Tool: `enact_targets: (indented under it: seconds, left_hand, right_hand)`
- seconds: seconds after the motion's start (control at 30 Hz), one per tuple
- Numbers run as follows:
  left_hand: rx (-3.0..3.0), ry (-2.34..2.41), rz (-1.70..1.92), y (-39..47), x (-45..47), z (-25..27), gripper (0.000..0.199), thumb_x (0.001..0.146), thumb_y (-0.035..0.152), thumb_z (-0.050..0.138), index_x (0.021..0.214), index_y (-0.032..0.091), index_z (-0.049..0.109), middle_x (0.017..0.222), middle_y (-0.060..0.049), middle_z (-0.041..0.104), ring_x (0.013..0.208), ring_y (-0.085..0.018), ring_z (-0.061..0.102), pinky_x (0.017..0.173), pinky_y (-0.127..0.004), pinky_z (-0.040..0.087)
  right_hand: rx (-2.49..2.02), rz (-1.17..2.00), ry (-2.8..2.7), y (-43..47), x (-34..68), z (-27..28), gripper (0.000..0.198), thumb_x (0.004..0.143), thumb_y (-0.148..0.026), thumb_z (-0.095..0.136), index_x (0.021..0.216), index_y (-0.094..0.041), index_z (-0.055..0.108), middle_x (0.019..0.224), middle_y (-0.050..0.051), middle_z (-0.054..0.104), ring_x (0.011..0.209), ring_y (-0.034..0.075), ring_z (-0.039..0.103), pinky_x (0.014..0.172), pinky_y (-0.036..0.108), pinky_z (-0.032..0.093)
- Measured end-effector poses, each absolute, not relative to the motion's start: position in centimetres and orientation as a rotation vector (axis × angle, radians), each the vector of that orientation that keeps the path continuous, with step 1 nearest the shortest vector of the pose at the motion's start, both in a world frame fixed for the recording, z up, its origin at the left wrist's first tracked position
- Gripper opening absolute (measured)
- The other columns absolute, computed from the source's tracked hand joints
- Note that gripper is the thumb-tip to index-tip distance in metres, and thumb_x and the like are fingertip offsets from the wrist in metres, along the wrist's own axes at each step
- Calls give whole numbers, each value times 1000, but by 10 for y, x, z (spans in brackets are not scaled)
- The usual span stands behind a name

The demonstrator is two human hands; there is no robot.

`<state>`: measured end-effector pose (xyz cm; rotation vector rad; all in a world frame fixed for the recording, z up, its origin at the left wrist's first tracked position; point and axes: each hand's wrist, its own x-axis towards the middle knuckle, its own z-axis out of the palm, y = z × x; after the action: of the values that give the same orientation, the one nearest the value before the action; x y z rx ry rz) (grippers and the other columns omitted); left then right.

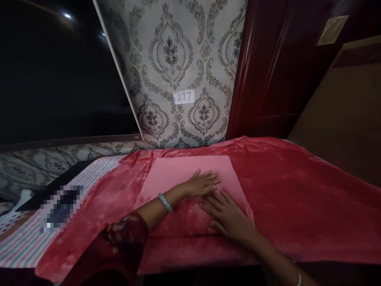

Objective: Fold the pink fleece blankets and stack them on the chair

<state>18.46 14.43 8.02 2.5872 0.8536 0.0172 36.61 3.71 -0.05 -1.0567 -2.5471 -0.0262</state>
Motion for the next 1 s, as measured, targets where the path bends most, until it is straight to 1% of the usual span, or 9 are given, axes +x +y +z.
enact_targets:
  seconds: [0.13, 0.2, 0.27, 0.37, 0.43, 0.73, 0.83, 0.9, 1.0]
  left_hand:
    - [2761, 842, 17, 192, 199, 66, 59, 101, 51, 41, 157, 36, 31, 168, -4, 21, 157, -30, 10, 120, -68, -2]
    - [2779, 921, 11, 214, 204, 63, 61, 99, 56, 44, 157, 39, 31, 169, -2, 21, 157, -35, 8, 117, -72, -1]
    - [2745, 1021, -14, 233, 208, 61, 62, 99, 58, 43, 157, 40, 31, 168, -2, 23, 155, -38, 14, 117, -73, 4]
    - [2675, 1087, 27, 252, 213, 55, 61, 100, 59, 37, 157, 37, 32, 167, -3, 28, 152, -33, 27, 121, -62, 16]
    - [2649, 1104, 97, 257, 214, 49, 60, 101, 59, 33, 156, 35, 34, 166, -3, 32, 150, -29, 31, 122, -56, 18]
    - [2655, 1174, 226, 261, 214, 38, 59, 101, 58, 35, 154, 33, 40, 160, -3, 43, 144, -28, 40, 120, -52, 26]
    - [2701, 1224, 212, 258, 215, 41, 59, 102, 54, 35, 155, 28, 39, 160, -6, 43, 142, -29, 42, 118, -51, 30]
    - [2718, 1243, 203, 254, 215, 46, 59, 103, 51, 35, 156, 25, 37, 160, -9, 41, 143, -30, 41, 119, -54, 28]
    - [2737, 1278, 230, 243, 219, 58, 63, 102, 49, 38, 157, 19, 35, 164, -15, 32, 148, -35, 33, 121, -62, 15]
  right_hand:
    - [-1046, 45, -2548, 37, 367, 0, 67, 94, -30, 59, 157, -37, 36, 162, 4, 37, 151, 29, 28, 121, 61, 24]
    - [-1039, 87, -2561, 37, 367, 1, 66, 94, -30, 59, 156, -36, 37, 162, 4, 37, 152, 28, 27, 121, 59, 25]
    - [-1044, 105, -2554, 37, 367, 1, 67, 93, -28, 60, 156, -36, 37, 163, 3, 35, 152, 28, 25, 122, 59, 24]
    - [-1056, 112, -2532, 37, 367, 0, 71, 92, -26, 61, 157, -37, 35, 164, 1, 32, 153, 28, 23, 122, 58, 25]
    - [-1056, 122, -2528, 38, 367, -1, 74, 91, -28, 63, 158, -38, 33, 164, 1, 32, 153, 29, 24, 122, 58, 26]
    - [-1074, 88, -2519, 38, 367, 0, 71, 95, -34, 60, 159, -37, 30, 164, 0, 30, 153, 27, 23, 122, 57, 25]
    - [-1105, 59, -2485, 37, 365, 0, 64, 96, -34, 58, 157, -34, 37, 163, 3, 33, 152, 27, 25, 122, 57, 26]
    - [-1104, 33, -2463, 34, 365, 1, 58, 97, -35, 57, 153, -29, 44, 160, 6, 39, 151, 28, 29, 121, 58, 27]
    - [-1089, -56, -2388, 26, 375, 5, 48, 99, -34, 53, 146, -26, 54, 154, 9, 48, 147, 29, 38, 120, 62, 26]
